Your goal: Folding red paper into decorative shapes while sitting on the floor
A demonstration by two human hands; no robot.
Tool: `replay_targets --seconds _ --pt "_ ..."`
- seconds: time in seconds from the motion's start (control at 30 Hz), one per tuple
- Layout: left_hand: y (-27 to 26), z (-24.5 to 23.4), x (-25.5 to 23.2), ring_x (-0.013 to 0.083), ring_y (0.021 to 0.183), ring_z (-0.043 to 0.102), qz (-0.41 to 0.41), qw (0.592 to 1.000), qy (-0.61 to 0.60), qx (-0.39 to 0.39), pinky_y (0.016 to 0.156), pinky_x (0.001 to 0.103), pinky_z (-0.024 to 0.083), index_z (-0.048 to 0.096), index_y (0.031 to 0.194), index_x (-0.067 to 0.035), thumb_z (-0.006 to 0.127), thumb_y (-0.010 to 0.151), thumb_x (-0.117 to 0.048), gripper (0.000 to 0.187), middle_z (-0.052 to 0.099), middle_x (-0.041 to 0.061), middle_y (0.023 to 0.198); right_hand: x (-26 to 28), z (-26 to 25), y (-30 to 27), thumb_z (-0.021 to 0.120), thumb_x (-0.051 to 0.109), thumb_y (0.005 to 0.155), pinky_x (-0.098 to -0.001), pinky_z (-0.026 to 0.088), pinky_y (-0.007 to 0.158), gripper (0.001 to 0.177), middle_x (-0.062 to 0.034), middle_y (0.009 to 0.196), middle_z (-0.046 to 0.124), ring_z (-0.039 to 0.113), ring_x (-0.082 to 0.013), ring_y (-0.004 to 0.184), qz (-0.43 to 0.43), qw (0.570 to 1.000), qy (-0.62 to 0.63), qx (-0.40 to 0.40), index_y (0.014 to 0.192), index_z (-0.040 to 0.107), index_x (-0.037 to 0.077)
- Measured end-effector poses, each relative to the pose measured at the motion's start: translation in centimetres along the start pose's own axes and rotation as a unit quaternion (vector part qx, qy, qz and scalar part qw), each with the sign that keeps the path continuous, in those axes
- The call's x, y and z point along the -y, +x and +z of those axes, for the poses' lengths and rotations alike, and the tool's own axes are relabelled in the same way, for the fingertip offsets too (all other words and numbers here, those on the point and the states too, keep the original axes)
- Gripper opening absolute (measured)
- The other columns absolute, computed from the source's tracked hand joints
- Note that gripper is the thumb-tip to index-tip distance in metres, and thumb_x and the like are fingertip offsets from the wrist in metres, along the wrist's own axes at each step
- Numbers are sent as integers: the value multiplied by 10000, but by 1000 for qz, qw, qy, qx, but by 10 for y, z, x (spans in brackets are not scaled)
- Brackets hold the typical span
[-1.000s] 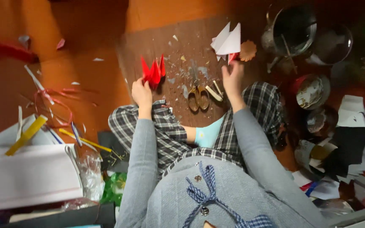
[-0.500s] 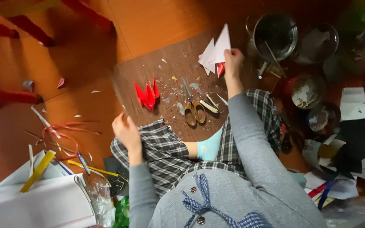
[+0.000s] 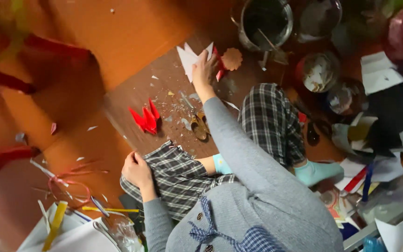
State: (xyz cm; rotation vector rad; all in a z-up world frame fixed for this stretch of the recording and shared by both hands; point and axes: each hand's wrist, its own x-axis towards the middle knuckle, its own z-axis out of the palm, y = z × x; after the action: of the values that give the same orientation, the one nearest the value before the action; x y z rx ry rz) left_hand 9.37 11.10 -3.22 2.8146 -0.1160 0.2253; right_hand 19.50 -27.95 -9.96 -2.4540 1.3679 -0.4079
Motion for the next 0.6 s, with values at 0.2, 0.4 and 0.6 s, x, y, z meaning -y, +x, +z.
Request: replay_targets --seconds 0.2,0.4,0.6 --pt "2 -2 -1 266 773 687 18 1000 -5 -7 724 349 503 721 962 -156 688 903 -180 72 706 46 844 -20 59 9 901 284 623 -597 444 900 1008 -313 1176 557 558 -476 1112 65 998 -13 15 1447 352 100" --pt "1 -2 -3 310 767 681 -9 1000 9 6 707 392 525 729 971 -158 685 914 -197 82 703 57 851 -36 131 7 793 -8 616 -537 404 964 773 -309 1116 571 590 -463 1012 135 981 137 -18 1301 438 29" --pt "7 2 -3 287 764 694 -19 999 -35 19 672 377 550 732 987 -169 687 942 -198 70 706 49 829 -52 116 -22 848 310 505 -317 522 547 279 -47 654 688 703 -204 631 170 900 373 149 697 726 148"
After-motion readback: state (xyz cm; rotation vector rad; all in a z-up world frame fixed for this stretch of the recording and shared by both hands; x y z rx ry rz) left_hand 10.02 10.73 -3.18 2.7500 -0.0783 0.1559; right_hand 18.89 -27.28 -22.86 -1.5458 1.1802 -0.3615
